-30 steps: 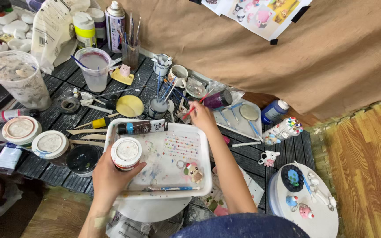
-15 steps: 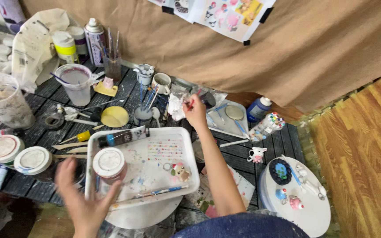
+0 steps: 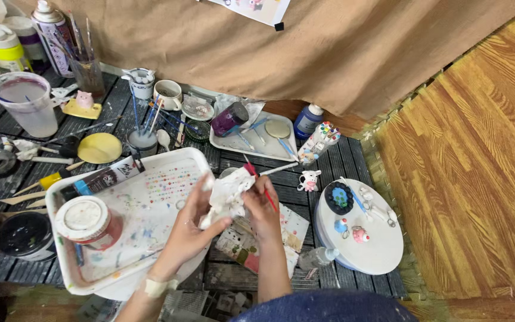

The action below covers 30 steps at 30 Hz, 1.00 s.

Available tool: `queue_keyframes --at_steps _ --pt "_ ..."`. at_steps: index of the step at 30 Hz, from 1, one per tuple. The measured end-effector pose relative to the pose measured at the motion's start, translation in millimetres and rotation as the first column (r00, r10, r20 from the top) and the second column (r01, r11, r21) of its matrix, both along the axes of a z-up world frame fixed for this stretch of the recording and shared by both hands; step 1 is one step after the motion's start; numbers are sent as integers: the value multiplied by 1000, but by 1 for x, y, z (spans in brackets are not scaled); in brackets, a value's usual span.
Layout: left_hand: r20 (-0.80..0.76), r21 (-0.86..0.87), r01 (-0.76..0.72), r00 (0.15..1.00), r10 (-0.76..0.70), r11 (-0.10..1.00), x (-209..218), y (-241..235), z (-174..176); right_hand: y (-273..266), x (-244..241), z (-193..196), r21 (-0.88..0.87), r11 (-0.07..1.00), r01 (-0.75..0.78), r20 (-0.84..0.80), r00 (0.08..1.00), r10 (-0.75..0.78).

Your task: The person paints a small figurine using a red paintbrush and red paint. They repeatedly dip the brush into the paint container, apply paint to the figurine's details, and occasionally wipe the brush on a paper towel. The figurine is rotated to access different angles during the painting process.

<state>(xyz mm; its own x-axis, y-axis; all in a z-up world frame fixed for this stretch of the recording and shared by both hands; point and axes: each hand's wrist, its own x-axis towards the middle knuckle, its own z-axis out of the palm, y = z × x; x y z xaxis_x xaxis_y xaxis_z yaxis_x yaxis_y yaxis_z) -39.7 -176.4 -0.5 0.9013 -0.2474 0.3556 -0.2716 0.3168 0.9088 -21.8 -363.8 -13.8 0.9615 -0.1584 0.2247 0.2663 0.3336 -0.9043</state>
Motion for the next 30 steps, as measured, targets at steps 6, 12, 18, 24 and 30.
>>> queue_keyframes --at_steps 6,12,18,24,30 --pt "-151 63 -57 986 66 996 10 -9 -42 -40 -25 -2 -102 959 266 -62 960 -273" --pt "-207 134 55 978 -26 989 10 -24 -35 -51 -79 -14 387 865 320 112 915 -388" --pt "-183 72 201 966 -185 977 -5 -50 -18 -51 -98 -57 221 970 102 80 989 -122" --pt "-229 148 246 951 -208 958 -6 -38 -47 -40 -102 -55 273 954 124 -67 992 -109" --pt "-644 -422 214 613 -458 881 -3 -39 -35 -40 -105 -59 226 969 97 -25 995 -94"
